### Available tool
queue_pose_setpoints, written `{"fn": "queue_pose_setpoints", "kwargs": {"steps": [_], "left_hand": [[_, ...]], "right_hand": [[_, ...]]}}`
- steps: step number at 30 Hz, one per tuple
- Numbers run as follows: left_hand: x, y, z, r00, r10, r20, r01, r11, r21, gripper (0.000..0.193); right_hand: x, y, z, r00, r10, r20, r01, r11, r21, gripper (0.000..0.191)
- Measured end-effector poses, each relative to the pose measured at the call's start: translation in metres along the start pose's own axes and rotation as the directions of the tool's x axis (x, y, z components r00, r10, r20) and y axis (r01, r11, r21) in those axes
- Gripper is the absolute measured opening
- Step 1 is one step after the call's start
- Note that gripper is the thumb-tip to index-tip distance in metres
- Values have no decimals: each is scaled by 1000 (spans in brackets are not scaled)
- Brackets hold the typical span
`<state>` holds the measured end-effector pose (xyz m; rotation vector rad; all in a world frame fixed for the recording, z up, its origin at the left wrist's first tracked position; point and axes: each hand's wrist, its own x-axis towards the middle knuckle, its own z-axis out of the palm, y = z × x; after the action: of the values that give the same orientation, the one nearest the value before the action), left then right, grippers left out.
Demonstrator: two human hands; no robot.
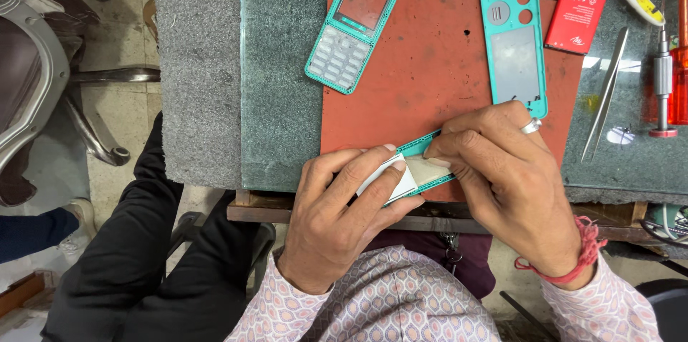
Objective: The person repairs a teal feature phone at a workbench, using a metal pry tool and tweezers to open the housing, detach the keypad frame, and lift out the battery and screen assembly. They separate the internal board from the casing and set the disassembled parts on the mat.
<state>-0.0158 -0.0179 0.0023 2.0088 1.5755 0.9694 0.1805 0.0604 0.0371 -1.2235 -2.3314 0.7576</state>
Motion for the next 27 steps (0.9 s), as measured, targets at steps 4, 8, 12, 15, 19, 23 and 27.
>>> {"fn": "queue_pose_setpoints", "kwargs": {"steps": [4, 8, 12, 15, 19, 23, 27], "left_hand": [[1, 0, -1, 1000, 3, 15, -3, 1000, -2, 43], [3, 1, -2, 1000, 4, 17, -4, 1000, 0, 44], [3, 2, -4, 999, -19, 30, 20, 999, -25, 44], [4, 3, -4, 999, -29, 32, 30, 999, -30, 44], [5, 3, -3, 999, -22, 34, 23, 1000, -16, 44], [6, 3, -3, 999, -33, 37, 34, 999, -30, 44], [7, 4, -3, 998, -45, 44, 47, 998, -49, 42]], "right_hand": [[3, -4, -4, 1000, -6, -14, 7, 999, 43, 23], [6, -8, -3, 998, -65, -3, 65, 997, -35, 23], [5, -12, 1, 998, -59, -16, 56, 991, -124, 23], [4, -12, 0, 998, -64, -8, 62, 987, -149, 27], [2, -9, -1, 998, -63, -1, 62, 988, -143, 33], [0, -6, 2, 997, -72, -15, 69, 987, -145, 36], [-6, -1, 3, 994, -109, -27, 103, 982, -160, 34]]}}
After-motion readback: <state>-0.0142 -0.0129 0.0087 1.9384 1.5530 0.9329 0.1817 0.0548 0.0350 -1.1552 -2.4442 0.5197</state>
